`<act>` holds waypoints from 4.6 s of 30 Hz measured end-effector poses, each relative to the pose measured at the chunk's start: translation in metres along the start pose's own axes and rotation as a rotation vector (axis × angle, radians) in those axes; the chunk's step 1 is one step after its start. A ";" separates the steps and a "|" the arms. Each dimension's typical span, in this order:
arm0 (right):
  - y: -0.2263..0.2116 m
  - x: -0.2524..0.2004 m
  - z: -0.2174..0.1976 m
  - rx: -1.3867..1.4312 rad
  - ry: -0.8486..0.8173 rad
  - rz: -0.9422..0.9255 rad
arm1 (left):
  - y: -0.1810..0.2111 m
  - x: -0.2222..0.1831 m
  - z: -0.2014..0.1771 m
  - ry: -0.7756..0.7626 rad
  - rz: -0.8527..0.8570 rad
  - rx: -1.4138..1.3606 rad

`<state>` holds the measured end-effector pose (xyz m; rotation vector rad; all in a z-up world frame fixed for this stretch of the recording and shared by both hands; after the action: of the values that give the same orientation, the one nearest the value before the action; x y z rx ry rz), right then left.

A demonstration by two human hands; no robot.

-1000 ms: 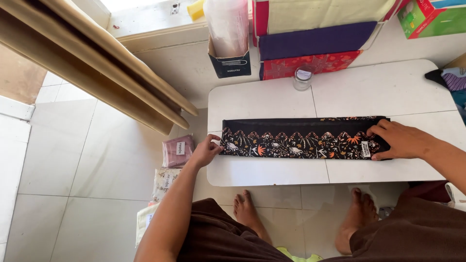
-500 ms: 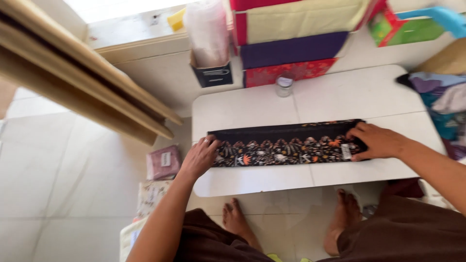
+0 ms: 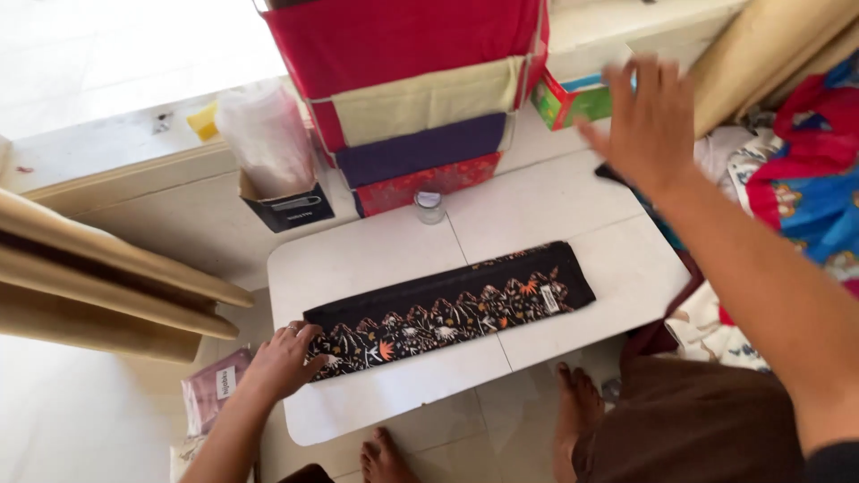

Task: Folding a black patterned cloth, cleaning it with a lint roller, and packing it into a plastic bag.

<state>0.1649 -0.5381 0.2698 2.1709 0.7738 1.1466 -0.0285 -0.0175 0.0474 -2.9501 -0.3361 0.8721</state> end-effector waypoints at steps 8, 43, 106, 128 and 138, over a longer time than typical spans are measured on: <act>0.039 0.017 0.092 0.660 -0.808 0.481 | 0.018 -0.008 -0.018 -0.043 0.191 -0.044; -0.046 -0.136 0.048 0.968 -1.373 -0.032 | 0.005 0.009 0.005 0.093 0.164 -0.106; -0.304 0.061 -0.094 1.094 -0.675 -0.637 | -0.036 0.013 -0.003 0.184 0.085 -0.323; -0.401 0.092 -0.097 1.188 -0.501 -0.625 | -0.060 0.011 0.008 0.103 -0.042 -0.350; -0.398 0.097 -0.086 1.157 -0.634 -0.643 | -0.056 0.018 0.017 0.051 -0.040 -0.332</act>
<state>0.0464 -0.1829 0.0835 2.4921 1.8874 -0.4781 -0.0346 0.0412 0.0294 -3.2441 -0.5882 0.8039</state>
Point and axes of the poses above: each hand's wrist, its own x-axis towards the middle knuckle, its own z-axis out of the palm, y = z × x, the point moved 3 cm from there along x, towards the middle knuckle, and after that the axes turned 15 degrees about -z, right-handed, at the moved point
